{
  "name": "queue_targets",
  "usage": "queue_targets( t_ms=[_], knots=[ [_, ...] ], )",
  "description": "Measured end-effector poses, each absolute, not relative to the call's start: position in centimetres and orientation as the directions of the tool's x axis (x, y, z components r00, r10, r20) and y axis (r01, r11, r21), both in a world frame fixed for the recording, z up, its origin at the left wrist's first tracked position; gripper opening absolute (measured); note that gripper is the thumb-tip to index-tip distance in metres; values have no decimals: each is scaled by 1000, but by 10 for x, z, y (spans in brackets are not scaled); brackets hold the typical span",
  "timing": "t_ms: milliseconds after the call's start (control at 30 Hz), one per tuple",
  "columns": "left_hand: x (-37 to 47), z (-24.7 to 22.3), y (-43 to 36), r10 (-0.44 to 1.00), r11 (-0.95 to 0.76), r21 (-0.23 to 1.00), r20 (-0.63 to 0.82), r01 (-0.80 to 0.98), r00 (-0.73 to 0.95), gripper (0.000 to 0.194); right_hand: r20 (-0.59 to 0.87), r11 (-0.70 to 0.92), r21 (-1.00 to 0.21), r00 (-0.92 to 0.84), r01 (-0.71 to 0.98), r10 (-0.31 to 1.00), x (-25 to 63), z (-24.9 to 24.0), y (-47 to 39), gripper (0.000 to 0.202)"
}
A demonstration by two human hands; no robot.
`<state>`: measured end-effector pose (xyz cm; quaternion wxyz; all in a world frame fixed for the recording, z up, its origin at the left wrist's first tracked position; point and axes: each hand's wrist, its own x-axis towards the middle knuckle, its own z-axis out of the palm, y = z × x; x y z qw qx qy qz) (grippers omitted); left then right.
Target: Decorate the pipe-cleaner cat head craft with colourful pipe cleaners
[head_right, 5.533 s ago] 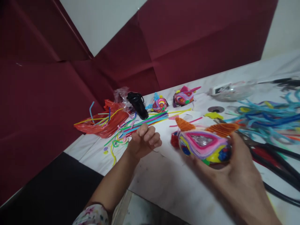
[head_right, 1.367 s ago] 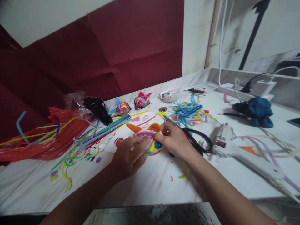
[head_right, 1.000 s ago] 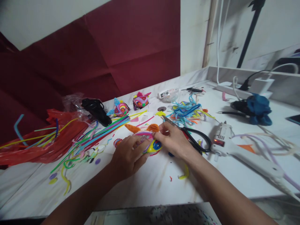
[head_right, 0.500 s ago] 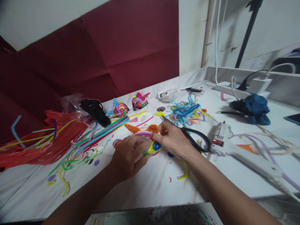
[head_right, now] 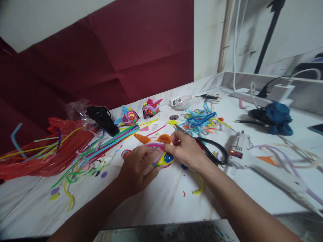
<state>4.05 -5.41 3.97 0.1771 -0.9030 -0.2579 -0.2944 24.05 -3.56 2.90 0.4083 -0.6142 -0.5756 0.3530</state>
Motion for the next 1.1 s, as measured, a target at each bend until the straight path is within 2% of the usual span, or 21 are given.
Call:
queue_targets(
  t_ms=[167,267,333,400,500,600,700,1100],
  knots=[
    [39,40,-55,370,-806,-160,614,569,697,33,120,109,-933,11,343,993,249,19,-41,31],
    [39,40,-55,375,-808,-149,616,570,693,34,249,212,-916,67,340,966,254,12,-52,28],
    [40,40,-55,371,-810,-151,617,567,694,33,433,359,-829,85,428,897,253,9,-61,22],
    [40,41,-55,364,-812,-156,618,562,697,32,626,521,-670,24,529,780,251,9,-69,19],
    [41,41,-56,358,-812,-159,624,562,695,33,773,633,-427,-102,646,626,246,11,-77,23],
    [41,41,-56,359,-811,-162,621,563,696,35,809,641,-261,-199,722,553,243,12,-78,25],
    [41,41,-56,360,-811,-165,615,561,702,35,809,635,-182,-252,751,531,243,11,-76,25],
    [40,36,-55,387,-807,-152,595,571,705,37,784,597,-94,-310,797,537,243,11,-74,24]
  ],
)
